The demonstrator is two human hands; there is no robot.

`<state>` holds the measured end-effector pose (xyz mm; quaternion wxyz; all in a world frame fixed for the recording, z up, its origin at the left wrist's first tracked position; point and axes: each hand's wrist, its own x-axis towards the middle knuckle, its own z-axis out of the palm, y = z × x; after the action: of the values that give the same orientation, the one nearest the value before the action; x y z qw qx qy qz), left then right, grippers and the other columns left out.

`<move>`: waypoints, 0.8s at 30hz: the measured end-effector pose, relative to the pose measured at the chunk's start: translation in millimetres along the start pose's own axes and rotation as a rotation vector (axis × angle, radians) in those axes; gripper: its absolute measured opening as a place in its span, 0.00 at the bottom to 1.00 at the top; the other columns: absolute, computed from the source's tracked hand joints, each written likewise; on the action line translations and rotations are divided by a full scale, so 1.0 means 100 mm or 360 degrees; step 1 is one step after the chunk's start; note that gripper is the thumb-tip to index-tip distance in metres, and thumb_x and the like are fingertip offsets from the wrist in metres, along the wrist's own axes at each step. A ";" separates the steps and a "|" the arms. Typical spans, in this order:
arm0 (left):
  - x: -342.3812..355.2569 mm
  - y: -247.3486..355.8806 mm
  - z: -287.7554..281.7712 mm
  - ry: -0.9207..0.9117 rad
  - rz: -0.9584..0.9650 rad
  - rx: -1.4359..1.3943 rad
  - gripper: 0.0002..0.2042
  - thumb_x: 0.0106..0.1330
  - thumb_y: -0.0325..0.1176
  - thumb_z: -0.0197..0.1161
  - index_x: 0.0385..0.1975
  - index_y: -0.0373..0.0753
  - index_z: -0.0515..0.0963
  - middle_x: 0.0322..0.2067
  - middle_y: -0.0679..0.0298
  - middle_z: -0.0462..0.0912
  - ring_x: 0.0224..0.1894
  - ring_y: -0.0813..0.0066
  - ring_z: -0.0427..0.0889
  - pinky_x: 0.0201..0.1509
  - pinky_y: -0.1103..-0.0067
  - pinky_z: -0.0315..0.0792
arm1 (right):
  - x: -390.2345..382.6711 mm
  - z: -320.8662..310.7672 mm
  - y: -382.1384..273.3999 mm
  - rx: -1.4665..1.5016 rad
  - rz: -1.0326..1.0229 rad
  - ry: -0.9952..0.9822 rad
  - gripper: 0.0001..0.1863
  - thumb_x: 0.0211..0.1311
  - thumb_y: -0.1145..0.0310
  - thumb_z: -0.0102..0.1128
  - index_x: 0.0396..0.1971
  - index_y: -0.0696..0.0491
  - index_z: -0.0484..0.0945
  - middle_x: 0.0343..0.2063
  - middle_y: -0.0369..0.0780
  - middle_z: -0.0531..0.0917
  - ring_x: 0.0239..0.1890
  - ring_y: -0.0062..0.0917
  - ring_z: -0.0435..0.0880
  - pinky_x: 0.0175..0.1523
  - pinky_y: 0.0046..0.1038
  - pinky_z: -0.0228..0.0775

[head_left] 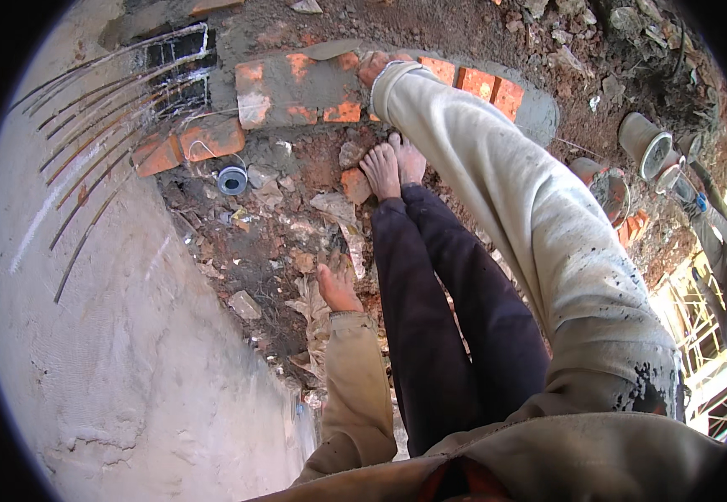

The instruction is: The person scoops mortar from a bucket and spreads it on the ground to lay a row of bricks. They use a trowel to apply mortar between the bricks and tap them into alignment along a guide string.

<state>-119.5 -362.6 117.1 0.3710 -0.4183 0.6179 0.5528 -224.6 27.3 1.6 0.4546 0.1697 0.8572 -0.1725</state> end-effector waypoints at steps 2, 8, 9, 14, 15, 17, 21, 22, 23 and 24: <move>0.01 -0.02 -0.12 0.0010 -0.0007 0.0007 0.33 0.69 0.55 0.49 0.67 0.40 0.55 0.61 0.51 0.66 0.62 0.55 0.65 0.69 0.58 0.51 | -0.17 0.15 0.10 -0.0231 -0.0189 -0.0108 0.25 0.58 0.70 0.58 0.56 0.58 0.67 0.57 0.44 0.73 0.60 0.35 0.73 0.62 0.38 0.67; 0.27 0.00 -0.11 0.0009 -0.0047 0.0114 0.30 0.70 0.52 0.47 0.68 0.44 0.56 0.60 0.54 0.68 0.59 0.58 0.69 0.64 0.58 0.55 | -0.84 0.22 1.08 -0.0502 0.0000 -0.0343 0.24 0.67 0.64 0.46 0.60 0.58 0.63 0.58 0.46 0.72 0.60 0.37 0.72 0.63 0.38 0.66; 0.32 0.00 -0.14 0.0008 -0.0048 0.0111 0.30 0.70 0.52 0.47 0.68 0.44 0.56 0.60 0.53 0.68 0.59 0.57 0.69 0.65 0.58 0.55 | -0.92 0.40 1.28 -0.0490 0.0052 -0.0295 0.24 0.67 0.64 0.46 0.60 0.58 0.63 0.58 0.46 0.72 0.59 0.38 0.73 0.63 0.37 0.66; 0.38 0.05 0.02 -0.0040 -0.0075 0.0130 0.30 0.70 0.51 0.46 0.68 0.42 0.55 0.60 0.54 0.69 0.61 0.58 0.69 0.64 0.59 0.56 | -1.29 0.17 1.27 -0.0038 0.0531 -0.0255 0.24 0.70 0.62 0.42 0.63 0.54 0.61 0.60 0.49 0.70 0.58 0.42 0.73 0.64 0.37 0.66; 0.40 -0.02 0.01 -0.0042 -0.0084 0.0113 0.30 0.70 0.52 0.45 0.68 0.42 0.55 0.60 0.54 0.68 0.61 0.57 0.68 0.65 0.58 0.54 | -1.38 0.30 1.22 -0.0287 0.0217 0.0103 0.24 0.70 0.59 0.41 0.61 0.56 0.64 0.60 0.50 0.69 0.58 0.43 0.73 0.64 0.37 0.66; 0.42 -0.16 -0.05 -0.0041 -0.0098 0.0085 0.30 0.70 0.53 0.45 0.68 0.43 0.54 0.61 0.53 0.67 0.63 0.56 0.66 0.68 0.55 0.48 | -1.30 0.25 1.07 0.0328 0.0536 -0.0260 0.25 0.69 0.57 0.42 0.59 0.57 0.65 0.57 0.51 0.71 0.55 0.44 0.75 0.64 0.37 0.65; 0.31 -0.28 -0.15 -0.0001 -0.0127 0.0146 0.34 0.69 0.54 0.47 0.68 0.40 0.53 0.60 0.53 0.69 0.61 0.55 0.68 0.67 0.57 0.52 | -0.95 0.29 0.67 0.0398 0.0264 0.0226 0.19 0.67 0.65 0.45 0.53 0.58 0.69 0.49 0.51 0.78 0.47 0.42 0.81 0.56 0.40 0.71; 0.29 -0.31 -0.19 -0.0002 -0.0128 0.0150 0.33 0.68 0.54 0.48 0.68 0.40 0.53 0.60 0.54 0.69 0.60 0.55 0.68 0.66 0.58 0.53 | -0.82 0.02 0.52 0.0442 0.0273 0.0142 0.19 0.65 0.66 0.46 0.53 0.58 0.69 0.48 0.51 0.78 0.47 0.42 0.81 0.55 0.40 0.72; 0.27 -0.33 -0.23 -0.0004 -0.0130 0.0155 0.33 0.68 0.54 0.49 0.68 0.40 0.54 0.59 0.55 0.70 0.60 0.56 0.69 0.65 0.58 0.55 | -0.64 -0.13 0.44 0.0490 0.0289 0.0059 0.20 0.64 0.67 0.47 0.53 0.59 0.69 0.48 0.51 0.79 0.47 0.43 0.81 0.54 0.41 0.72; 0.26 -0.34 -0.22 0.0013 -0.0140 0.0150 0.31 0.69 0.52 0.49 0.67 0.42 0.56 0.58 0.58 0.72 0.59 0.58 0.70 0.63 0.60 0.57 | -0.37 -0.17 0.45 0.0421 0.0244 0.0099 0.20 0.64 0.67 0.49 0.54 0.59 0.69 0.47 0.51 0.79 0.47 0.43 0.81 0.54 0.40 0.72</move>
<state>-97.7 -388.8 82.8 0.4115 -0.4293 0.6259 0.5046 -196.7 70.0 35.5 0.4134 0.2984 0.8251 -0.2433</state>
